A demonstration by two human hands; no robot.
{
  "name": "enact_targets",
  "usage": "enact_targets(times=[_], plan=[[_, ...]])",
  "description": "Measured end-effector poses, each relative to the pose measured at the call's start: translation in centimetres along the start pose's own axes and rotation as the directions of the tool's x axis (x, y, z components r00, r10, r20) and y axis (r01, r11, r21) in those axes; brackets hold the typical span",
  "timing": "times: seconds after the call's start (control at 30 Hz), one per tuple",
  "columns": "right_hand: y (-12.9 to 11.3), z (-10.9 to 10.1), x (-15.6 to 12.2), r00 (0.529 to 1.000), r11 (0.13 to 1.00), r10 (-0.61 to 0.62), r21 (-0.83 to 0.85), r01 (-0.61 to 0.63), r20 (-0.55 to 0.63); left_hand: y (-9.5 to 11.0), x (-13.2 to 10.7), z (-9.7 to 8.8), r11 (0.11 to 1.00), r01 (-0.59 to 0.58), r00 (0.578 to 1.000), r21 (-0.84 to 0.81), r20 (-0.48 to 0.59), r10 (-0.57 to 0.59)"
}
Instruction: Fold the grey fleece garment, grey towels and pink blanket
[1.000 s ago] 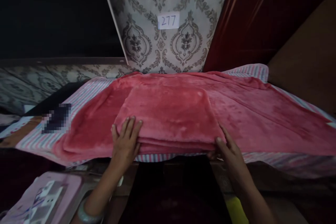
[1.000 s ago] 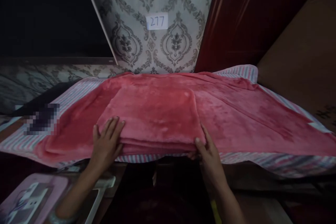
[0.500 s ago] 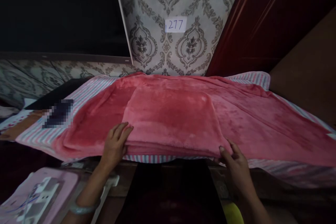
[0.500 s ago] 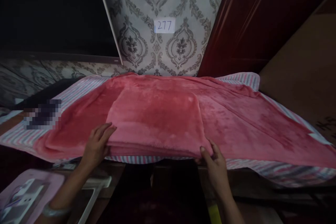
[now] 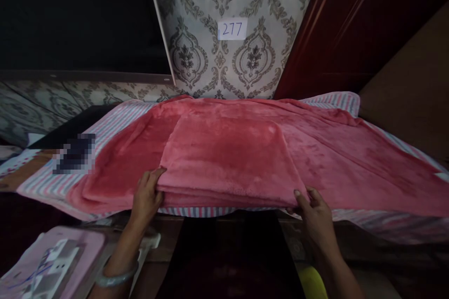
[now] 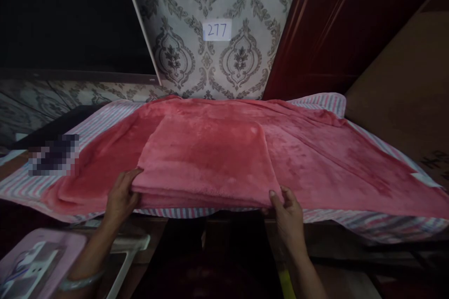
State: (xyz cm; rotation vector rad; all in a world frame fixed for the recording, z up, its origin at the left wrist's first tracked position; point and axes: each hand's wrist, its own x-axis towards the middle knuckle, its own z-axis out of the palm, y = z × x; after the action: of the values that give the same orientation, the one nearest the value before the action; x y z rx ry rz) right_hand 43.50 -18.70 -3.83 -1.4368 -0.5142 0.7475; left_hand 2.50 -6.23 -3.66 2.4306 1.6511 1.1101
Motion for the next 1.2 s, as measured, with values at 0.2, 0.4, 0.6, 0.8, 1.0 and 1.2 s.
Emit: enact_targets(times=[0.2, 0.4, 0.6, 0.8, 1.0, 1.2], plan=[[-0.4, -0.6, -0.2, 0.997, 0.998, 0.039, -0.055, -0.036, 0.066, -0.3, -0.1, -0.2, 0.998, 0.021, 1.0, -0.059, 0.017, -0.02], [-3.3, -3.0, 0.9, 0.951, 0.852, -0.31, -0.446, 0.274, -0.009, 0.7, 0.8, -5.3, 0.973, -0.008, 0.999, -0.233, 0.041, 0.018], [-8.3, 4.7, 2.4, 0.538, 0.299, -0.651, -0.471, 0.83, 0.535, 6.9, 7.7, -4.6, 0.983, -0.185, 0.978, 0.006, 0.094, 0.184], [-8.9, 14.2, 5.1, 0.554, -0.005, -0.257, -0.575, 0.818, 0.792, 10.8, 13.7, 1.3, 0.927, -0.274, 0.894, 0.254, 0.423, 0.149], [-4.5, 14.6, 6.8, 0.629, -0.039, -0.138, -0.639, 0.769, 0.765, 8.6, 12.3, 5.1, 0.928, -0.207, 0.851, 0.309, 0.525, 0.015], [-3.7, 14.6, 7.1, 0.62, -0.037, -0.141, -0.63, 0.776, 0.772, 8.2, 12.2, 5.7, 0.932, -0.207, 0.836, 0.298, 0.549, 0.01]])
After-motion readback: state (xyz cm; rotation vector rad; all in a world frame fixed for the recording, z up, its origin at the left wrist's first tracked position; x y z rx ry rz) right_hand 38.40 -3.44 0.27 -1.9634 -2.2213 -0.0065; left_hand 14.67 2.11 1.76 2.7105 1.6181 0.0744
